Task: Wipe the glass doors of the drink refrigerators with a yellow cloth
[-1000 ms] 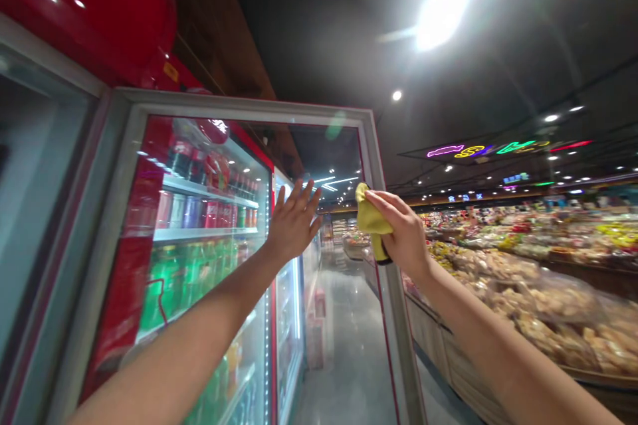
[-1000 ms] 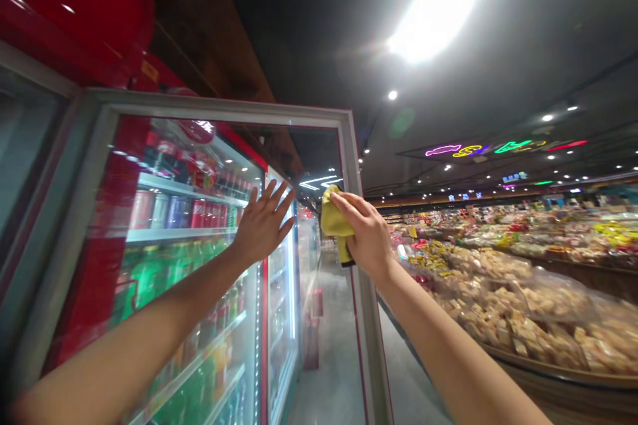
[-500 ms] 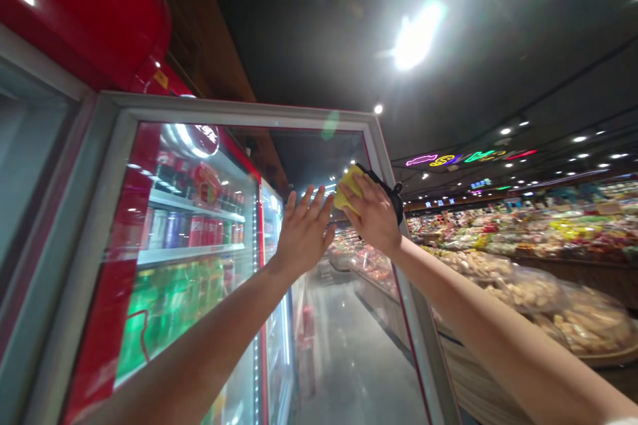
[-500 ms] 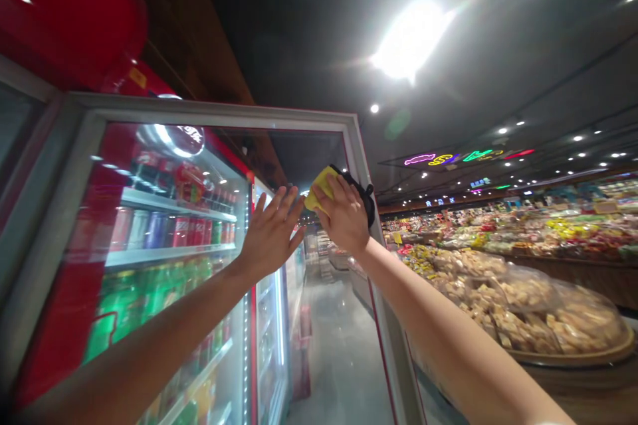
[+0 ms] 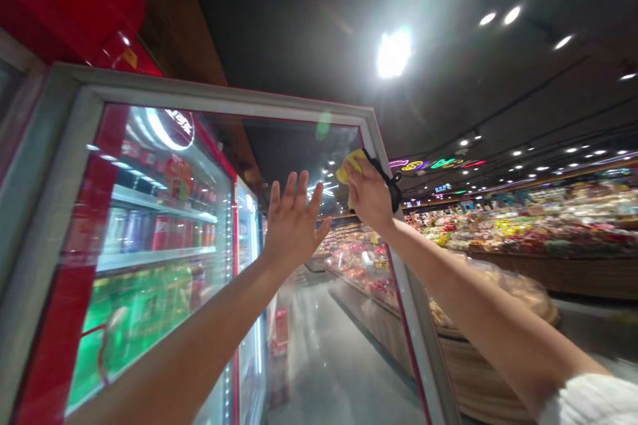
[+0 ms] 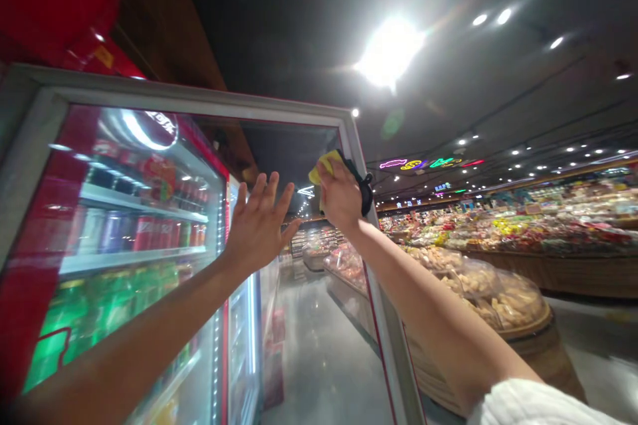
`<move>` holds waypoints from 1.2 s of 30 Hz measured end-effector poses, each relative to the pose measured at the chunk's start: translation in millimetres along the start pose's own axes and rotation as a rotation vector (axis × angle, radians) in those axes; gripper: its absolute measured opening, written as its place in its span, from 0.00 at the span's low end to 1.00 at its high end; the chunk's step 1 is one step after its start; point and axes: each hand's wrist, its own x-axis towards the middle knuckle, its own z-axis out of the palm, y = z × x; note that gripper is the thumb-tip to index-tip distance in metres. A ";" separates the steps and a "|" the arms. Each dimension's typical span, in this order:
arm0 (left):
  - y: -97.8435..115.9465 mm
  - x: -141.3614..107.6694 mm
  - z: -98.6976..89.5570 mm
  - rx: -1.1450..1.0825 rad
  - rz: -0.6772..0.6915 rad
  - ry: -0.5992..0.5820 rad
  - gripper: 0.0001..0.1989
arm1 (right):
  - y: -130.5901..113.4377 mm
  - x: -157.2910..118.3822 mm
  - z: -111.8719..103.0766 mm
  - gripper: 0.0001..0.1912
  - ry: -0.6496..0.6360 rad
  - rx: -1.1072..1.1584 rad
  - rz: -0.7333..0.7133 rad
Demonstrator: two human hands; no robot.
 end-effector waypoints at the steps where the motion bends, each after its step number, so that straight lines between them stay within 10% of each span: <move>1: 0.7 0.2 -1.1 0.001 -0.008 -0.005 0.34 | 2.2 8.6 2.1 0.26 0.030 0.010 0.046; 10: -13.3 0.2 -8.7 0.000 0.047 -0.030 0.30 | 3.5 -17.7 4.9 0.30 -0.008 0.148 -0.110; 16: -24.2 -5.5 -12.5 -0.021 0.086 -0.022 0.28 | 1.9 21.7 6.8 0.24 0.089 0.128 0.143; 22: -41.7 -22.9 -25.2 0.029 0.077 0.007 0.26 | -6.5 -1.0 8.8 0.20 0.008 0.180 -0.170; 29: -72.3 -29.8 -44.1 0.087 0.041 0.011 0.27 | -5.4 47.0 22.0 0.20 0.097 0.154 0.097; 36: -75.5 -38.0 -51.5 0.082 0.032 -0.017 0.28 | -12.8 -8.8 13.2 0.20 -0.056 0.216 -0.289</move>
